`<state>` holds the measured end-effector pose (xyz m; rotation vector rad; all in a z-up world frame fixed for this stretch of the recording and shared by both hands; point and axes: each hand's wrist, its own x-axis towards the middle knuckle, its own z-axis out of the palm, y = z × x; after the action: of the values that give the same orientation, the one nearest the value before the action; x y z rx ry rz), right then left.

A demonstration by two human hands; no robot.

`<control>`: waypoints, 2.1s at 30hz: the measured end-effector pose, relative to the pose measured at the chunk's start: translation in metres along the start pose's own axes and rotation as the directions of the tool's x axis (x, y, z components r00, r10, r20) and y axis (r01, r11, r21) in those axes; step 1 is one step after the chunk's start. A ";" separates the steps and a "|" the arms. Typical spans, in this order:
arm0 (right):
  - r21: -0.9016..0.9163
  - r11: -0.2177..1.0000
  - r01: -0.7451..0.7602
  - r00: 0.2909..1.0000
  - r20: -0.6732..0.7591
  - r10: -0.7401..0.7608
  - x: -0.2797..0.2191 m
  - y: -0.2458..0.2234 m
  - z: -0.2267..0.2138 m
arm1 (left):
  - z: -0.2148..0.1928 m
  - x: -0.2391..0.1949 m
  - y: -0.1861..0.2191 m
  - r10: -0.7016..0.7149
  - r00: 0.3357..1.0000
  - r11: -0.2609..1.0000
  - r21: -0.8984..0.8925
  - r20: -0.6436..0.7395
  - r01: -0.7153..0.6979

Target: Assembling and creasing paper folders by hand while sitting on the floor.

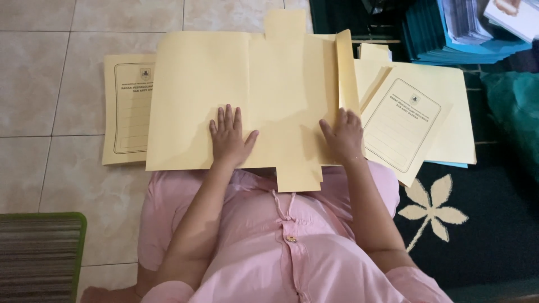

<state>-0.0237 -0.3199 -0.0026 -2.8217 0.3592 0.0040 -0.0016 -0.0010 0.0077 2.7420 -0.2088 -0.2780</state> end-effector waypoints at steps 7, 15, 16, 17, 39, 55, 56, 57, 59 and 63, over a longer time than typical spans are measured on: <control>-0.193 0.979 0.064 0.994 0.096 -0.046 0.092 -0.036 0.014 | -0.005 0.001 0.002 0.003 1.000 0.995 0.098 0.010 -0.004; -0.248 0.965 0.089 0.995 0.062 -0.075 0.212 -0.033 0.035 | -0.015 0.001 0.008 -0.027 0.997 0.995 0.094 0.073 0.020; -0.246 0.965 0.089 0.995 0.061 -0.076 0.199 -0.035 0.028 | -0.016 0.002 0.009 -0.028 0.997 0.995 0.096 0.072 0.021; -0.231 0.965 0.122 0.992 0.058 -0.111 0.185 -0.038 0.022 | -0.015 0.001 0.008 -0.027 0.998 0.997 0.080 0.062 0.022; -0.233 0.952 0.200 0.980 0.057 -0.192 0.221 -0.022 0.039 | -0.021 -0.005 0.013 -0.034 0.998 0.996 0.086 0.053 0.030; -0.137 0.982 0.131 0.985 0.129 -0.113 -0.021 -0.011 0.002 | -0.005 -0.005 0.008 -0.006 1.000 0.998 0.065 0.002 0.006; -0.159 0.978 0.138 0.985 0.124 -0.119 -0.016 -0.015 -0.001 | -0.005 -0.005 0.008 0.001 1.000 0.997 0.071 -0.001 -0.001; -0.180 0.972 0.148 0.985 0.118 -0.128 -0.009 -0.021 -0.004 | -0.005 -0.004 0.007 0.004 1.000 0.997 0.077 -0.008 -0.004; -0.225 0.960 0.168 0.984 0.103 -0.147 0.027 -0.027 -0.005 | -0.006 -0.004 0.008 0.001 1.000 0.996 0.084 -0.005 -0.001; -0.290 0.937 0.192 0.981 0.061 -0.182 0.110 -0.039 0.003 | -0.002 0.002 0.004 0.001 1.000 0.996 0.084 -0.007 -0.001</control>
<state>0.0920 -0.3100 0.0015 -3.1367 0.0845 0.0694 0.0001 -0.0046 0.0113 2.8256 -0.2245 -0.2648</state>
